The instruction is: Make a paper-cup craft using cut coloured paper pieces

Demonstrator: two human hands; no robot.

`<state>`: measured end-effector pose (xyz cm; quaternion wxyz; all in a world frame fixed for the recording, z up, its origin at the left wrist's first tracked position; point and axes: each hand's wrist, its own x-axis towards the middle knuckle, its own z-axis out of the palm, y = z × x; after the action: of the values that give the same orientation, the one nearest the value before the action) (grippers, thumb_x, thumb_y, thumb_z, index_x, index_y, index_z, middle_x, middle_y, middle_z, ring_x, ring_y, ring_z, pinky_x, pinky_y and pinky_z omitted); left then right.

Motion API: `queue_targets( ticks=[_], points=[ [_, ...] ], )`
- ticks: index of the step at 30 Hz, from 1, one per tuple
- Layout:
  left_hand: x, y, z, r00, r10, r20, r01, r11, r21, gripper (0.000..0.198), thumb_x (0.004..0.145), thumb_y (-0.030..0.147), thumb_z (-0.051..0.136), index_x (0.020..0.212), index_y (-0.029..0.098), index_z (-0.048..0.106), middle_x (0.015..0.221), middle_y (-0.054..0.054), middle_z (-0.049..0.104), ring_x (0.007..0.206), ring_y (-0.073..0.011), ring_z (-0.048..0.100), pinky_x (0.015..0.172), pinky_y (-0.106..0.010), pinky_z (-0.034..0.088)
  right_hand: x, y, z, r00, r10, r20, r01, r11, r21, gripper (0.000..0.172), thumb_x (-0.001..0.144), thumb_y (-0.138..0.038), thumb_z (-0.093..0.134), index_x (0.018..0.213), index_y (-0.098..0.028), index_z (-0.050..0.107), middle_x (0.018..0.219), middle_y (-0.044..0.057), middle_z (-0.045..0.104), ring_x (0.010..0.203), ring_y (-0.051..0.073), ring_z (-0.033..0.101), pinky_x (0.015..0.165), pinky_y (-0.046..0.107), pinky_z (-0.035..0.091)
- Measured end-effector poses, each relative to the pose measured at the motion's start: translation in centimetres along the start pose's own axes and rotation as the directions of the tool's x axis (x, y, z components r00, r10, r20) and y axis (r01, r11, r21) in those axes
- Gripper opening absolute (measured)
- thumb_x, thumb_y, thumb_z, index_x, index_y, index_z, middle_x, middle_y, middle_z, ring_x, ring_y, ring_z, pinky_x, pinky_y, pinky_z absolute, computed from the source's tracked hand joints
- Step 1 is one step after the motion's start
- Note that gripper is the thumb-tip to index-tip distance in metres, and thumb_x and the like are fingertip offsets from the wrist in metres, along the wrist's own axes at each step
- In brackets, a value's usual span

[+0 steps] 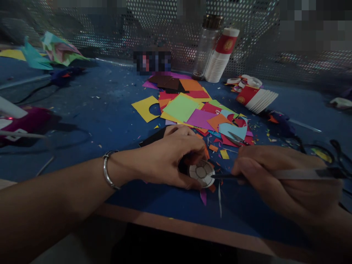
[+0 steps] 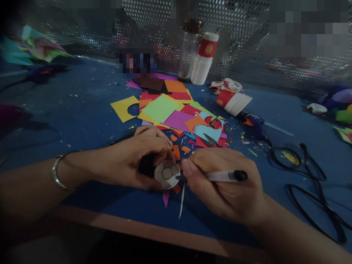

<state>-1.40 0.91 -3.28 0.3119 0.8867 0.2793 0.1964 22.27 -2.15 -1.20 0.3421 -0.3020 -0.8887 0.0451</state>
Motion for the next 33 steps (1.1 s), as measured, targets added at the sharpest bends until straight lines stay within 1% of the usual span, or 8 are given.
queue_targets(
  ticks=[5, 9, 12, 16, 21, 25, 28, 33],
  points=[
    [-0.01, -0.09, -0.03, 1.0, 0.011, 0.001, -0.011, 1.0, 0.009, 0.042, 0.077, 0.051, 0.079, 0.079, 0.021, 0.049, 0.088, 0.002, 0.062, 0.092, -0.0206, 0.049, 0.086, -0.036, 0.028, -0.19, 0.17, 0.25, 1.0, -0.016, 0.014, 0.015, 1.0, 0.025, 0.025, 0.098, -0.015, 0.05, 0.074, -0.023, 0.054, 0.056, -0.003, 0.061, 0.049, 0.011, 0.06, 0.047, 0.026, 0.04],
    [-0.02, -0.15, -0.04, 1.0, 0.023, 0.002, -0.023, 1.0, 0.004, 0.042, 0.077, 0.052, 0.078, 0.079, 0.021, 0.049, 0.09, 0.002, 0.062, 0.093, -0.0206, 0.049, 0.087, -0.037, 0.028, -0.11, 0.1, 0.32, 0.999, -0.024, -0.021, 0.024, 0.999, 0.023, 0.026, 0.097, -0.015, 0.052, 0.072, -0.023, 0.051, 0.056, -0.004, 0.06, 0.051, 0.011, 0.061, 0.049, 0.024, 0.042],
    [-0.02, -0.13, -0.02, 1.0, 0.024, 0.001, -0.024, 1.0, 0.004, 0.042, 0.077, 0.052, 0.079, 0.08, 0.021, 0.05, 0.089, 0.002, 0.062, 0.092, -0.02, 0.049, 0.087, -0.037, 0.028, -0.05, 0.07, 0.28, 1.0, -0.031, 0.004, 0.031, 0.999, 0.016, 0.026, 0.098, -0.015, 0.05, 0.073, -0.023, 0.051, 0.056, -0.004, 0.062, 0.051, 0.01, 0.062, 0.049, 0.023, 0.043],
    [0.03, -0.13, 0.0, 1.0, 0.024, -0.006, -0.024, 1.0, 0.007, 0.042, 0.076, 0.051, 0.08, 0.079, 0.021, 0.05, 0.087, 0.003, 0.061, 0.091, -0.0195, 0.048, 0.087, -0.036, 0.028, -0.03, 0.12, 0.11, 0.999, -0.022, 0.044, 0.022, 1.0, -0.012, 0.027, 0.1, -0.016, 0.046, 0.075, -0.023, 0.053, 0.056, -0.003, 0.061, 0.049, 0.01, 0.059, 0.049, 0.024, 0.041],
    [0.1, -0.14, -0.04, 1.0, 0.015, 0.014, -0.015, 1.0, -0.005, 0.041, 0.076, 0.048, 0.08, 0.079, 0.021, 0.05, 0.088, 0.002, 0.061, 0.092, -0.0203, 0.047, 0.086, -0.036, 0.027, -0.06, 0.12, -0.03, 0.999, -0.039, 0.023, 0.04, 0.999, -0.025, 0.028, 0.102, -0.019, 0.044, 0.076, -0.025, 0.05, 0.055, -0.005, 0.058, 0.046, 0.01, 0.056, 0.046, 0.026, 0.038],
    [0.08, -0.07, -0.11, 1.0, 0.009, 0.022, -0.009, 1.0, 0.0, 0.042, 0.078, 0.051, 0.079, 0.08, 0.021, 0.05, 0.087, 0.003, 0.061, 0.091, -0.0198, 0.047, 0.085, -0.036, 0.027, 0.01, -0.07, 0.01, 0.999, -0.035, 0.015, 0.035, 0.999, -0.035, 0.029, 0.104, -0.021, 0.041, 0.077, -0.026, 0.05, 0.053, -0.005, 0.056, 0.045, 0.01, 0.055, 0.045, 0.026, 0.038],
    [-0.01, -0.04, -0.12, 1.0, 0.005, 0.029, -0.005, 1.0, 0.008, 0.043, 0.078, 0.054, 0.078, 0.08, 0.021, 0.049, 0.087, 0.003, 0.06, 0.09, -0.0196, 0.046, 0.085, -0.036, 0.027, 0.05, -0.13, 0.08, 1.0, -0.028, 0.007, 0.028, 0.999, -0.032, 0.027, 0.104, -0.02, 0.041, 0.08, -0.027, 0.053, 0.053, -0.006, 0.057, 0.044, 0.009, 0.055, 0.045, 0.026, 0.038],
    [-0.1, -0.14, 0.0, 1.0, 0.025, 0.003, -0.025, 0.999, 0.025, 0.043, 0.079, 0.054, 0.077, 0.08, 0.021, 0.049, 0.086, 0.004, 0.059, 0.09, -0.0192, 0.047, 0.084, -0.036, 0.027, 0.01, 0.0, 0.24, 1.0, -0.028, 0.01, 0.028, 1.0, 0.006, 0.029, 0.103, -0.019, 0.043, 0.074, -0.025, 0.047, 0.054, -0.005, 0.059, 0.047, 0.009, 0.058, 0.046, 0.025, 0.04]
  ],
)
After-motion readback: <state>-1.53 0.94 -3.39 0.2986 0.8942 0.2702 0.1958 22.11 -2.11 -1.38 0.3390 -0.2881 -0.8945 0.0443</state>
